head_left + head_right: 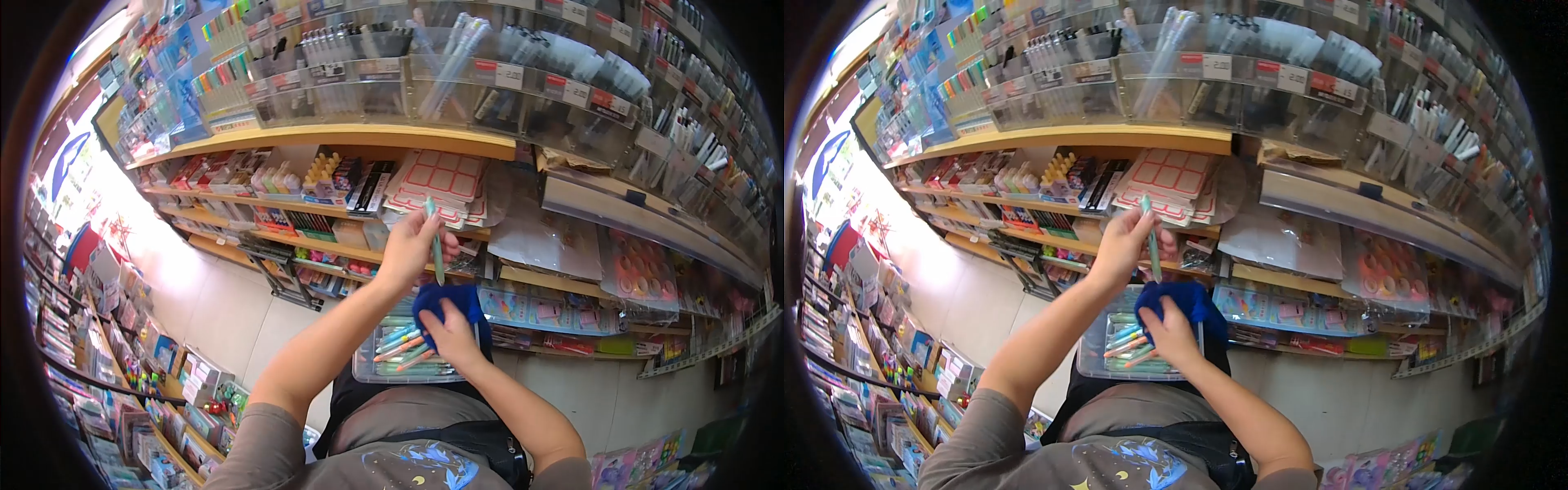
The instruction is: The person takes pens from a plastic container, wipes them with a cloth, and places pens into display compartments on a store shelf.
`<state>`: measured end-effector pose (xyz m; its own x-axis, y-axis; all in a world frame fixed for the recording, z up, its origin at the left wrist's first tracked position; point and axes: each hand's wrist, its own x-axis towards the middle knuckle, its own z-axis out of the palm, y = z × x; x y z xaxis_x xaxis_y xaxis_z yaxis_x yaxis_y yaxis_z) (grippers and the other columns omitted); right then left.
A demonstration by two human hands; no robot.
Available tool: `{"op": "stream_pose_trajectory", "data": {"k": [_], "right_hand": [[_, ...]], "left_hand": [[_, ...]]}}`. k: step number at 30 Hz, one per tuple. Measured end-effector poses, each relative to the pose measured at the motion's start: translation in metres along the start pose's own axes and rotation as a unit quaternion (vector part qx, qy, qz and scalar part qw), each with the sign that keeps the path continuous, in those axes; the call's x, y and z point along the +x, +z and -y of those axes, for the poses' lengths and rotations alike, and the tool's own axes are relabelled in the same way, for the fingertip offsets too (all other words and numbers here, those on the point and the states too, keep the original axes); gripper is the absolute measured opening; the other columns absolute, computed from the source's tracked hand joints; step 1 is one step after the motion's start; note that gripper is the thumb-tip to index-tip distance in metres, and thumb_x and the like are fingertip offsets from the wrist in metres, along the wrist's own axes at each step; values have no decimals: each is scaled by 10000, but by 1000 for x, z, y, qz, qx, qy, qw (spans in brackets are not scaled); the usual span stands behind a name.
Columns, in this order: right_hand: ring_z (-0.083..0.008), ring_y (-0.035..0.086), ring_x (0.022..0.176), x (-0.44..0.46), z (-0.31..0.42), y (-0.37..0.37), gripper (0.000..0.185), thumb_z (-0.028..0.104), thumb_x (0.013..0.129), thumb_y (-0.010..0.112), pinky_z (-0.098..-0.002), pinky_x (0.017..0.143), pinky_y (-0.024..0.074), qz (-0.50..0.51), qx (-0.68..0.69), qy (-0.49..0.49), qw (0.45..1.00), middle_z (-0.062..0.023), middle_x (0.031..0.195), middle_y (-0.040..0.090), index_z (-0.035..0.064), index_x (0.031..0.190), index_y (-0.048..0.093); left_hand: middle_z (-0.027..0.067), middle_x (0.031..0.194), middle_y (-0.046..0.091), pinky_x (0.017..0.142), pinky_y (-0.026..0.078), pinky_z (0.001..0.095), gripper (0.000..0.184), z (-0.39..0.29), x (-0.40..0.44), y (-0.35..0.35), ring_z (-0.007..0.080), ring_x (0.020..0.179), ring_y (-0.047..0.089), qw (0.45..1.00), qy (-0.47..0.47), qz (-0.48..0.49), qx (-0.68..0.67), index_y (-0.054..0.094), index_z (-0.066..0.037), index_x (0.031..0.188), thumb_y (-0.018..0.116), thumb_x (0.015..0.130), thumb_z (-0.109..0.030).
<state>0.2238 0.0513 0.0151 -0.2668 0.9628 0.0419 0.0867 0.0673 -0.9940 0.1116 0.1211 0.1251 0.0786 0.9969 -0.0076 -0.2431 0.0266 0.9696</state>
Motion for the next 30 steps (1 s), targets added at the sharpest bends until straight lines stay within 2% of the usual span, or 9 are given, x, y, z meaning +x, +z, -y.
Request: {"op": "stream_pose_trajectory", "data": {"k": [2, 3, 8, 14, 17, 19, 22, 24, 30], "right_hand": [[-62, 472, 639, -3, 7, 2, 237, 187, 850, 554, -204, 561, 399, 25, 29, 46, 998, -21, 764, 524, -9, 957, 475], [-262, 588, 673, -1, 2, 2, 361, 259, 825, 562, -339, 622, 446, 11, 24, 40, 999, -189, 761, 572, -51, 989, 476], [-369, 563, 886, 3, -1, 5, 347, 253, 842, 521, -377, 720, 433, 2, 17, 9, 1000, -222, 917, 583, -14, 1054, 459], [-191, 528, 939, -12, -18, -3, 265, 61, 806, 561, -306, 805, 412, 88, 12, -37, 995, -123, 1026, 573, -20, 1054, 513], [-340, 497, 1012, -16, -8, -3, 258, 73, 762, 576, -388, 865, 381, 63, 26, -123, 990, -181, 1024, 563, -7, 1005, 541], [-331, 490, 1023, -18, -3, -4, 262, 80, 762, 581, -386, 873, 373, 54, -12, -138, 989, -173, 1042, 557, -5, 1006, 539], [-294, 491, 1012, -16, -20, -7, 316, 113, 787, 584, -348, 862, 381, 72, -46, -131, 988, -167, 1061, 543, 3, 1070, 499], [-198, 470, 1035, -12, -31, -7, 372, 123, 808, 585, -307, 876, 369, 123, -11, -78, 989, -127, 1116, 522, 13, 1140, 457], [-160, 538, 872, -12, -5, -4, 295, 196, 885, 494, -270, 764, 416, -47, 54, 8, 997, -99, 909, 579, -20, 1082, 458]], "left_hand": [[111, 734, 583, 567, 520, 291, 228, -9, 21, 17, 189, 626, 606, 993, -100, 43, 51, 454, -5, 932, 444, 910, -232], [121, 735, 579, 536, 520, 305, 247, 6, 39, 23, 197, 619, 605, 987, -123, 94, 51, 455, 15, 958, 457, 904, -226], [139, 700, 562, 430, 515, 363, 186, 47, 79, 96, 258, 567, 596, 960, -168, 134, 179, 475, 60, 903, 541, 842, -103], [230, 990, 572, 680, 492, 404, 590, 139, 161, 144, 334, 821, 603, 910, 4, 79, 408, 482, 16, 1093, 669, 689, -372], [178, 1157, 512, 852, 418, 400, 618, 180, 184, 164, 322, 1061, 498, 884, 190, 26, 426, 465, -62, 1165, 653, 679, -394], [163, 1157, 509, 861, 412, 385, 589, 218, 212, 179, 308, 1065, 487, 957, 251, 27, 142, 465, -99, 1176, 644, 692, -383], [137, 1155, 506, 868, 403, 362, 512, 220, 214, 181, 284, 1070, 470, 966, 222, 63, 120, 464, -138, 1181, 612, 736, -340], [138, 1177, 495, 865, 404, 365, 478, 149, 169, 170, 284, 1068, 474, 830, 192, 52, 522, 469, -124, 1171, 594, 755, -325], [186, 936, 602, 735, 463, 421, 334, 118, 148, 141, 368, 842, 575, 872, 123, 68, 468, 577, -86, 1016, 579, 765, -307]]}}
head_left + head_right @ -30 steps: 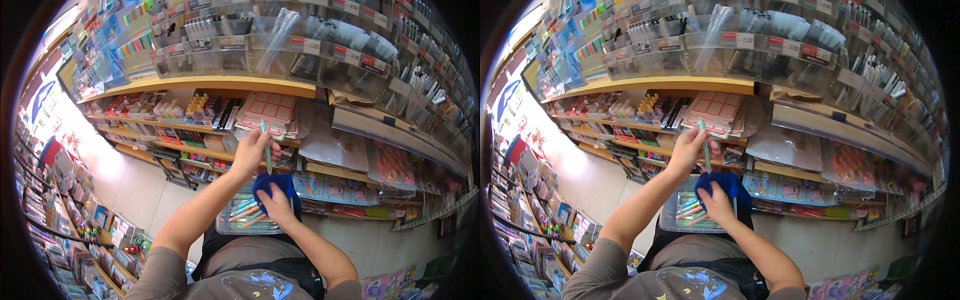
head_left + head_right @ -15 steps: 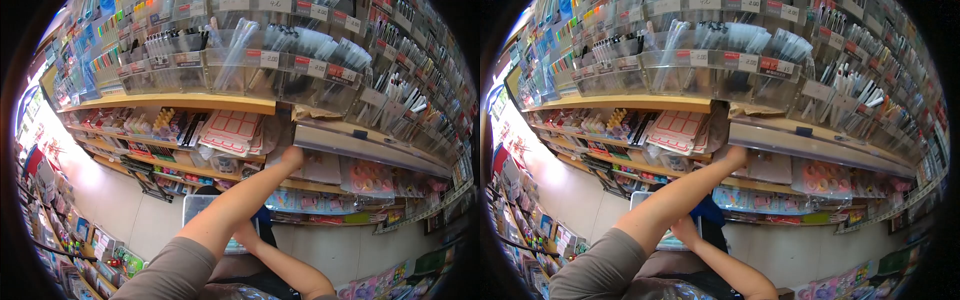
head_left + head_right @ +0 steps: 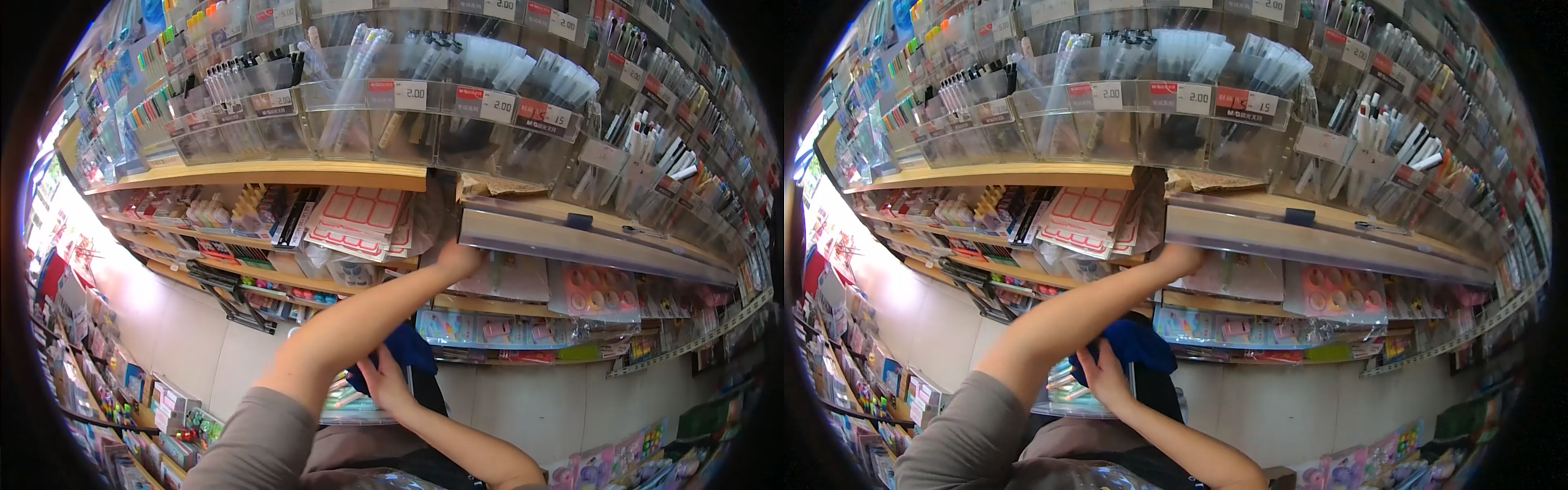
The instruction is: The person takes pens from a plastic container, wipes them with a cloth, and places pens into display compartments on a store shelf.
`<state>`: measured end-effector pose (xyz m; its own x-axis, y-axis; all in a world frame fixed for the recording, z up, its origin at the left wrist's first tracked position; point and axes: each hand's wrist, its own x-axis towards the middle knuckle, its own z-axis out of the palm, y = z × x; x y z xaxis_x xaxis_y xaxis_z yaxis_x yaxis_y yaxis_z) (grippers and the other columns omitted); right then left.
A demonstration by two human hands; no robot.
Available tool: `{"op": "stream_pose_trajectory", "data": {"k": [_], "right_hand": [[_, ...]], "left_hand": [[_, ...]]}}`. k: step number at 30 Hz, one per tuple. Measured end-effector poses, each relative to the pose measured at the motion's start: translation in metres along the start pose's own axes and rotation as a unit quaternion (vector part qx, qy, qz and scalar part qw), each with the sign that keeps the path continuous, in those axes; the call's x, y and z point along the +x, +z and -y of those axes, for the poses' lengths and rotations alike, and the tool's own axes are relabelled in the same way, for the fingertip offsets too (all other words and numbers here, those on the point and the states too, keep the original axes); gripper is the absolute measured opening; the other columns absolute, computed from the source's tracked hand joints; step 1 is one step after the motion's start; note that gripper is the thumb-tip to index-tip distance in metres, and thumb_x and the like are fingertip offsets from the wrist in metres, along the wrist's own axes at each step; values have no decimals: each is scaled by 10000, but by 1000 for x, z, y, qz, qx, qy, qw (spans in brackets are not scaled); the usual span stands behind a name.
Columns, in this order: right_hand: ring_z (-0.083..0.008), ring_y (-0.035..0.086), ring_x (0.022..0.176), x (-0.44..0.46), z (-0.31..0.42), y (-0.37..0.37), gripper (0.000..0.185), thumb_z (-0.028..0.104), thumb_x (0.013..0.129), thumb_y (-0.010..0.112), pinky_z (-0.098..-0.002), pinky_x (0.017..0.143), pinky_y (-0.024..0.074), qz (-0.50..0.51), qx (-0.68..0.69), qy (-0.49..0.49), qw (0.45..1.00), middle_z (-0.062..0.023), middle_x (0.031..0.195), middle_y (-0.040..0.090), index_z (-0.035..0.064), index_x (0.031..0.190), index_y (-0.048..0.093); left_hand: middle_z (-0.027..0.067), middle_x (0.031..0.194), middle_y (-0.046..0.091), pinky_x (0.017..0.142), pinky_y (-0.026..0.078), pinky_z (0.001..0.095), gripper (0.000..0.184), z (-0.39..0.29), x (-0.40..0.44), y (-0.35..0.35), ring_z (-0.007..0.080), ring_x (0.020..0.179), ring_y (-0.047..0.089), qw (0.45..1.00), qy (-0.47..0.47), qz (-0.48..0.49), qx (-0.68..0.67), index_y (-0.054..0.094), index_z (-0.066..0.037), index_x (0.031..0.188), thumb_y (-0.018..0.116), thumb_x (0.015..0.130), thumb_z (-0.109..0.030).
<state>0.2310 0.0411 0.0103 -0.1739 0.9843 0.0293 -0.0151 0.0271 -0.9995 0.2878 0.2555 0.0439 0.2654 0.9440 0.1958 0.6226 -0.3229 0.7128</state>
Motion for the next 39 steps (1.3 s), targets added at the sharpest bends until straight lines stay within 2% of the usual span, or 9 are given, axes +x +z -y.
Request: {"op": "stream_pose_trajectory", "data": {"k": [1, 4, 9, 12, 19, 23, 27, 35, 39], "right_hand": [[-135, 561, 768, -1, 5, -4, 272, 230, 903, 471, -259, 685, 442, 12, 2, 90, 996, -86, 830, 570, -13, 1024, 460], [-106, 566, 677, -1, 11, -6, 287, 263, 908, 461, -234, 616, 460, 8, 174, 148, 974, -73, 860, 556, 7, 1038, 439], [-143, 585, 709, -2, -17, 3, 243, 247, 913, 447, -255, 650, 466, -96, -104, -147, 979, -85, 868, 564, 14, 983, 438], [-132, 578, 703, 1, 22, 1, 225, 242, 922, 427, -243, 652, 462, -18, 204, 118, 972, -87, 887, 556, 20, 957, 436], [-130, 577, 678, 5, 74, 18, 305, 295, 943, 352, -225, 621, 471, -29, 203, 41, 978, -84, 751, 597, 28, 957, 499], [-167, 594, 722, 10, 35, 4, 344, 294, 949, 318, -271, 695, 492, -23, 236, 25, 971, -121, 813, 608, 10, 1007, 503], [-111, 520, 927, 15, 26, 1, 270, 252, 920, 437, -263, 840, 400, -64, 307, 43, 949, -22, 995, 550, 42, 1082, 485], [-236, 539, 1005, 24, 20, -8, 370, 295, 909, 416, -369, 890, 416, -15, 426, 141, 894, -102, 1112, 552, 34, 1167, 465], [-229, 514, 1052, 24, 23, -9, 410, 339, 899, 419, -365, 923, 384, 26, 445, 157, 881, -96, 1128, 548, 41, 1176, 460]], "left_hand": [[196, 822, 613, 679, 469, 441, 315, 1, -10, -9, 392, 771, 580, 997, 74, -36, -9, 594, -47, 949, 580, 763, -300], [199, 813, 615, 672, 470, 433, 277, -40, -63, -86, 382, 757, 587, 980, 121, 139, 70, 591, -16, 909, 590, 759, -249], [82, 718, 523, 527, 465, 366, 164, -133, -177, -187, 270, 645, 566, 891, 324, 163, 273, 486, -42, 811, 555, 722, -163], [126, 694, 531, 515, 473, 474, 227, -185, -239, -216, 296, 687, 575, 882, 331, 212, 260, 562, -36, 768, 578, 642, -224], [131, 675, 519, 515, 480, 514, 220, -210, -284, -251, 289, 662, 551, 858, 368, 222, 280, 565, -23, 717, 576, 635, -227], [135, 663, 512, 515, 484, 537, 220, -211, -292, -257, 285, 648, 537, 856, 367, 224, 285, 567, -16, 689, 574, 631, -228], [138, 652, 505, 514, 488, 560, 224, -215, -296, -262, 281, 634, 523, 843, 379, 215, 316, 569, -8, 660, 573, 628, -229], [145, 630, 491, 514, 495, 606, 239, -220, -307, -270, 273, 605, 495, 819, 380, 199, 382, 573, 7, 603, 570, 620, -232], [136, 617, 481, 515, 501, 609, 236, -219, -303, -246, 271, 591, 483, 880, 344, 198, 261, 565, 16, 579, 557, 624, -216]]}}
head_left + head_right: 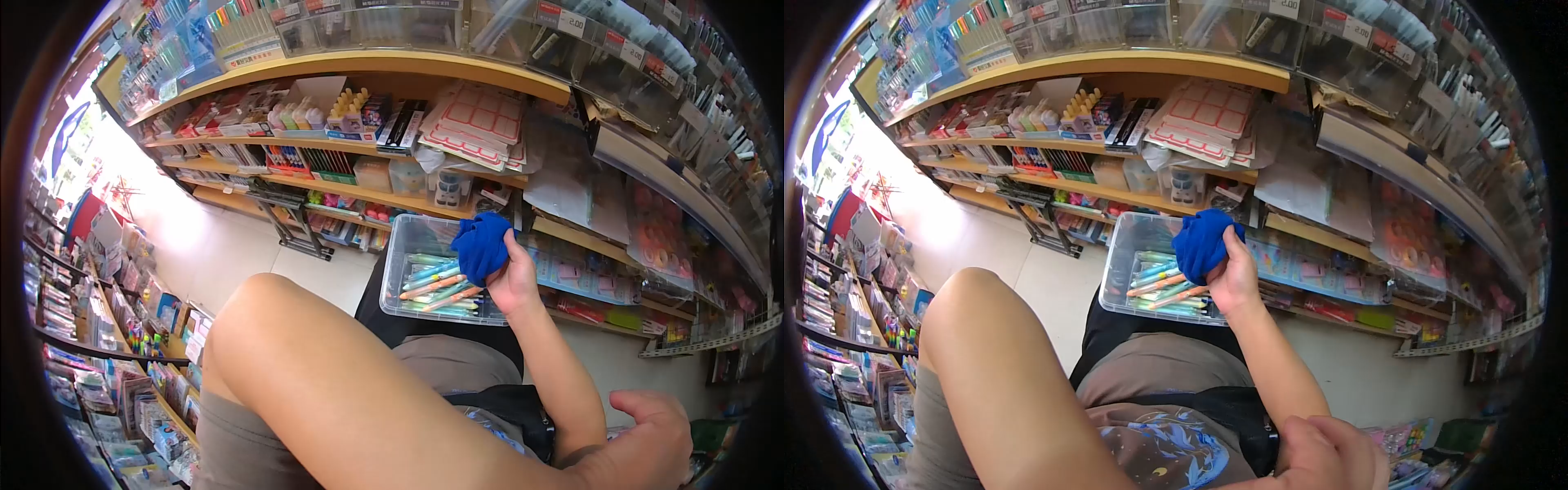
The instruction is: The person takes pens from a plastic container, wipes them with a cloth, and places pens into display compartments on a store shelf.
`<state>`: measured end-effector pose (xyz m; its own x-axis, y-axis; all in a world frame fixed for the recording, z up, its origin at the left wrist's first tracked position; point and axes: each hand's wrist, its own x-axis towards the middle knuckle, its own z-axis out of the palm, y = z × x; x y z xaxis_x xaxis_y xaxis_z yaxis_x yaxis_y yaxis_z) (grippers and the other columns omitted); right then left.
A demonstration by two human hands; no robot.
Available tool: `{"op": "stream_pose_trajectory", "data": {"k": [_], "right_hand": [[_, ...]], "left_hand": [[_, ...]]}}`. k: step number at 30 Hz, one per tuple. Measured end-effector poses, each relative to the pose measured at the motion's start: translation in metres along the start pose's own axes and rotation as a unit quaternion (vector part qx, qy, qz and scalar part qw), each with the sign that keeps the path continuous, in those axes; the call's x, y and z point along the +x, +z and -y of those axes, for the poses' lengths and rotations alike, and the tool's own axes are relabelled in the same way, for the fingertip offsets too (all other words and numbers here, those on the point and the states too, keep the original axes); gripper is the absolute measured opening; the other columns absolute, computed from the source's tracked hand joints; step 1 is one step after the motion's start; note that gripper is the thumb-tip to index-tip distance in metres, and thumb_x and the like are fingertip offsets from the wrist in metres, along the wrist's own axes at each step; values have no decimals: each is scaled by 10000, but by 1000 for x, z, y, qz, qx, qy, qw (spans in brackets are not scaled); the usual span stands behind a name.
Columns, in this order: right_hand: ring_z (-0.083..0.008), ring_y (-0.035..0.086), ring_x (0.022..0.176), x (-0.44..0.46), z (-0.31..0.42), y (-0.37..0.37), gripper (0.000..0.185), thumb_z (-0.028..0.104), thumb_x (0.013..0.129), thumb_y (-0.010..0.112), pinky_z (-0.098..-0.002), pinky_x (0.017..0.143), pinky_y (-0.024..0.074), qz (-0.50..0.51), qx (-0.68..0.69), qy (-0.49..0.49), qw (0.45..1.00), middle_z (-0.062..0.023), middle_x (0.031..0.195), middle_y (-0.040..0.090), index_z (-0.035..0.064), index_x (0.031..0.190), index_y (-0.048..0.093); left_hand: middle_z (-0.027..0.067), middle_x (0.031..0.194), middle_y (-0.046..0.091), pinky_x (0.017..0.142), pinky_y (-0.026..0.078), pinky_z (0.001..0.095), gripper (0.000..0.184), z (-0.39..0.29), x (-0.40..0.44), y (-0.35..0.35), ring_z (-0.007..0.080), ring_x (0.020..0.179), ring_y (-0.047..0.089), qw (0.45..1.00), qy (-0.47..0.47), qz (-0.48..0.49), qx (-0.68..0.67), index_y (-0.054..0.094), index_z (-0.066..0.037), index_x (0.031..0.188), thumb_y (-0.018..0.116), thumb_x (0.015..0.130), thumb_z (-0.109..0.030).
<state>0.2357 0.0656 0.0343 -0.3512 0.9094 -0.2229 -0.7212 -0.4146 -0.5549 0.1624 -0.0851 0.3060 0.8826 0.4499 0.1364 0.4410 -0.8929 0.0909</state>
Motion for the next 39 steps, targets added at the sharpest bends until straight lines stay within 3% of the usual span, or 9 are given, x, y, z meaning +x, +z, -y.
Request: {"op": "stream_pose_trajectory", "data": {"k": [8, 14, 20, 22, 24, 25, 27, 32, 39], "right_hand": [[-199, 517, 1005, 1, 8, 3, 386, 352, 898, 424, -334, 864, 382, -17, 41, 27, 999, -70, 1091, 564, 60, 1141, 489], [-234, 454, 1101, -1, 20, 11, 399, 334, 897, 421, -372, 978, 299, -3, 86, 46, 995, -91, 1150, 530, 46, 1168, 475], [-229, 499, 1036, -6, 62, -5, 379, 355, 910, 386, -395, 937, 341, 36, 88, -21, 995, -87, 1077, 565, 52, 1104, 506], [-241, 488, 1078, -11, 79, -19, 391, 339, 922, 362, -407, 959, 339, 37, 93, -58, 993, -96, 1145, 540, 47, 1150, 484], [-260, 450, 1136, -19, 96, -28, 410, 325, 932, 331, -421, 993, 308, 49, 97, -90, 990, -111, 1223, 490, 40, 1206, 442], [-270, 423, 1169, -24, 104, -34, 426, 319, 937, 314, -428, 1012, 283, 66, 104, -102, 987, -119, 1263, 456, 36, 1238, 414], [-277, 416, 1174, -28, 116, -38, 428, 307, 938, 307, -425, 1017, 275, 141, 99, -106, 979, -119, 1279, 440, 36, 1257, 394], [-279, 425, 1164, -35, 105, -2, 421, 299, 931, 317, -423, 1005, 297, 94, 121, -81, 985, -118, 1276, 444, 39, 1250, 403], [-255, 525, 1018, -13, 21, -10, 346, 283, 908, 402, -380, 908, 400, 33, 138, 50, 989, -111, 1127, 553, 29, 1120, 502]], "left_hand": [[128, 646, 531, 544, 507, 531, 163, 12, 7, 4, 285, 605, 533, 998, 24, 55, -3, 587, -1, 629, 563, 637, -162], [128, 648, 567, 544, 506, 471, 115, 24, 9, 11, 289, 607, 567, 996, 57, 63, -27, 606, -21, 634, 576, 626, -132], [127, 650, 604, 544, 505, 411, 75, 59, 11, 30, 293, 608, 602, 989, 86, 96, -74, 625, -41, 639, 589, 615, -102], [127, 650, 616, 544, 505, 391, 65, 98, 14, 53, 294, 608, 614, 988, 27, 126, -84, 631, -48, 641, 594, 612, -92], [141, 666, 622, 533, 501, 385, 103, 149, 10, 85, 300, 647, 629, 981, -123, 133, -64, 645, -46, 685, 630, 596, -97], [158, 703, 627, 554, 503, 373, 120, 176, 8, 113, 294, 689, 634, 956, -181, 223, -55, 646, -40, 723, 613, 614, -78], [151, 802, 637, 614, 503, 372, 143, 197, -10, 152, 295, 762, 629, 947, -249, 202, -18, 645, -21, 788, 571, 666, -38], [129, 917, 636, 657, 497, 364, 223, 214, -17, 248, 275, 850, 623, 909, -293, 293, -50, 655, -50, 864, 638, 645, -85], [129, 919, 636, 671, 494, 372, 291, 205, -26, 246, 283, 868, 618, 887, -340, 296, -96, 649, -46, 897, 675, 613, -107]]}}
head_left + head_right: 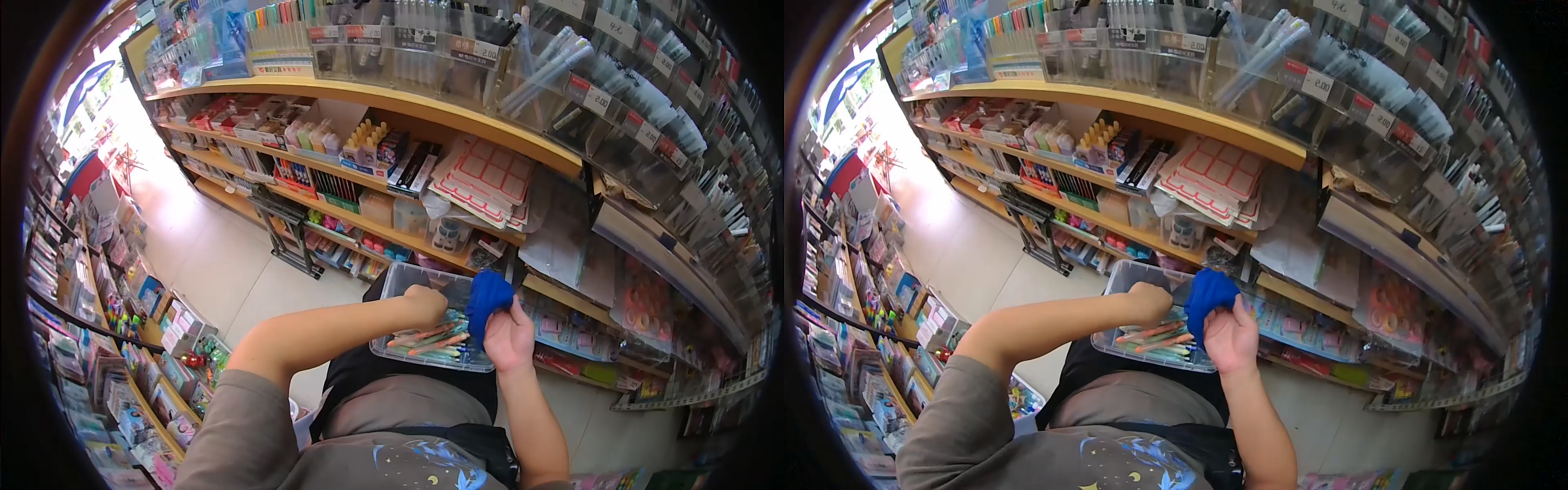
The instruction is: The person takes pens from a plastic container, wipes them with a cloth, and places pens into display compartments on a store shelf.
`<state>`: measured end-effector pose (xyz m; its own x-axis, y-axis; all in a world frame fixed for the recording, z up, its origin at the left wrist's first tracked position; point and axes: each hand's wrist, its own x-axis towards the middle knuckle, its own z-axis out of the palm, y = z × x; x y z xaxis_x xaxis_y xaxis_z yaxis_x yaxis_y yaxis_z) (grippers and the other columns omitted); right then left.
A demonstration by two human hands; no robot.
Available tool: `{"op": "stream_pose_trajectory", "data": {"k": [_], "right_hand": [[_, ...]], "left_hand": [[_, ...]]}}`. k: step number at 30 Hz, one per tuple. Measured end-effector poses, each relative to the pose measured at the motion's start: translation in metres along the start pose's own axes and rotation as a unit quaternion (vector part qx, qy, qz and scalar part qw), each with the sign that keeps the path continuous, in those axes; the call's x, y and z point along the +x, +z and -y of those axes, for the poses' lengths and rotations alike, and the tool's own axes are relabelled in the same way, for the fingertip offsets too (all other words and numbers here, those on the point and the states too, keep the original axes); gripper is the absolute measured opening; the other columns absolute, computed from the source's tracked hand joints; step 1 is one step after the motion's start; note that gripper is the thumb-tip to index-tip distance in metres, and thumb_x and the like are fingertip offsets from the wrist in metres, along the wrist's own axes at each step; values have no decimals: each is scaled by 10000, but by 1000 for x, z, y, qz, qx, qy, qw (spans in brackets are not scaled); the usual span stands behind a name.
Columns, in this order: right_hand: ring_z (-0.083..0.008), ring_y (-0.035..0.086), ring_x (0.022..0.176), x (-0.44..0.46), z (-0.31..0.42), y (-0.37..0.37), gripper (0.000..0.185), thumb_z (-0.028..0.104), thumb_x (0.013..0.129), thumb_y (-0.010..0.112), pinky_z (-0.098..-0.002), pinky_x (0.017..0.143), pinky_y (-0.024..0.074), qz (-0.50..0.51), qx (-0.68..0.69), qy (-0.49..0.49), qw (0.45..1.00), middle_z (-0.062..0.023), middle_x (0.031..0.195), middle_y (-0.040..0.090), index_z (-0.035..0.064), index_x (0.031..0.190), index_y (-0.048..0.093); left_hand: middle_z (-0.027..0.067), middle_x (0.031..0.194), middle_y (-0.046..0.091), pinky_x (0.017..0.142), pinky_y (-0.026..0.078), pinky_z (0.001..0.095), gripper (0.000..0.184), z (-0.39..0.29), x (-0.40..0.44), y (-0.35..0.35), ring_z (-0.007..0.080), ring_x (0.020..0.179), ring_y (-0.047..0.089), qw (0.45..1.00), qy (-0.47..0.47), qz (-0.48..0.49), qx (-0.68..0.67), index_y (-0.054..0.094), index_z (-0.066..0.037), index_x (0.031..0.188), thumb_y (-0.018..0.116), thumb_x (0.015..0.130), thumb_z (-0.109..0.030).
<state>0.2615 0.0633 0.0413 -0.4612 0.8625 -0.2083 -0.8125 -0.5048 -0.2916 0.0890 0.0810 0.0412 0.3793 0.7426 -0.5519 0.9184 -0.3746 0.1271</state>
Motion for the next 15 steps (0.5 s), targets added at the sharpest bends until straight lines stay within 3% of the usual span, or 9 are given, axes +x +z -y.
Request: {"op": "stream_pose_trajectory", "data": {"k": [3, 6, 8, 9, 12, 13, 15], "right_hand": [[-237, 546, 905, -1, 0, 15, 309, 280, 902, 420, -356, 867, 420, -47, -10, -30, 998, -78, 994, 583, 49, 1082, 517], [-233, 536, 893, 0, 5, 1, 256, 265, 895, 435, -362, 869, 416, -35, -12, -51, 998, -58, 971, 573, 118, 1084, 524], [-232, 529, 917, -1, 2, 5, 232, 255, 887, 448, -375, 877, 411, -56, 0, -65, 996, -51, 997, 563, 175, 1091, 526], [-234, 520, 942, 1, 0, 0, 233, 203, 881, 451, -401, 890, 404, -21, 11, -59, 998, -47, 1040, 548, 237, 1101, 518], [-235, 523, 979, 2, -5, -2, 282, 116, 871, 438, -406, 891, 410, 10, -43, -55, 998, -45, 1059, 548, 234, 1116, 512], [-236, 518, 1027, 1, -6, 5, 341, 35, 854, 411, -399, 897, 417, 10, -55, -61, 997, -50, 1093, 547, 216, 1126, 509], [-233, 498, 1078, 2, -10, -1, 331, 55, 860, 400, -398, 928, 399, 35, -93, -67, 993, -56, 1160, 526, 199, 1133, 518]], "left_hand": [[151, 925, 628, 664, 492, 381, 316, 6, -13, -6, 303, 848, 614, 997, -16, -62, -50, 621, -37, 947, 652, 653, -149], [159, 854, 625, 621, 492, 352, 277, 16, -41, -12, 259, 765, 625, 958, 13, -233, -167, 551, -6, 971, 592, 761, -182], [132, 774, 602, 573, 483, 327, 218, 16, -58, -17, 218, 672, 609, 880, 22, -239, -410, 504, -3, 929, 558, 805, -174], [119, 734, 591, 548, 479, 315, 197, 15, -63, -17, 198, 625, 601, 818, 25, -236, -524, 481, -1, 907, 540, 827, -170], [63, 666, 526, 523, 465, 256, 133, 3, -52, 1, 137, 594, 563, 659, 135, -248, -697, 410, -16, 946, 417, 913, -144], [43, 642, 503, 483, 455, 256, 128, -5, -53, -1, 139, 566, 552, 627, 105, -227, -738, 406, -28, 955, 419, 914, -148], [38, 650, 495, 459, 433, 253, 173, -17, -59, -13, 117, 570, 535, 679, 65, -258, -684, 429, -31, 926, 467, 898, -197]]}}
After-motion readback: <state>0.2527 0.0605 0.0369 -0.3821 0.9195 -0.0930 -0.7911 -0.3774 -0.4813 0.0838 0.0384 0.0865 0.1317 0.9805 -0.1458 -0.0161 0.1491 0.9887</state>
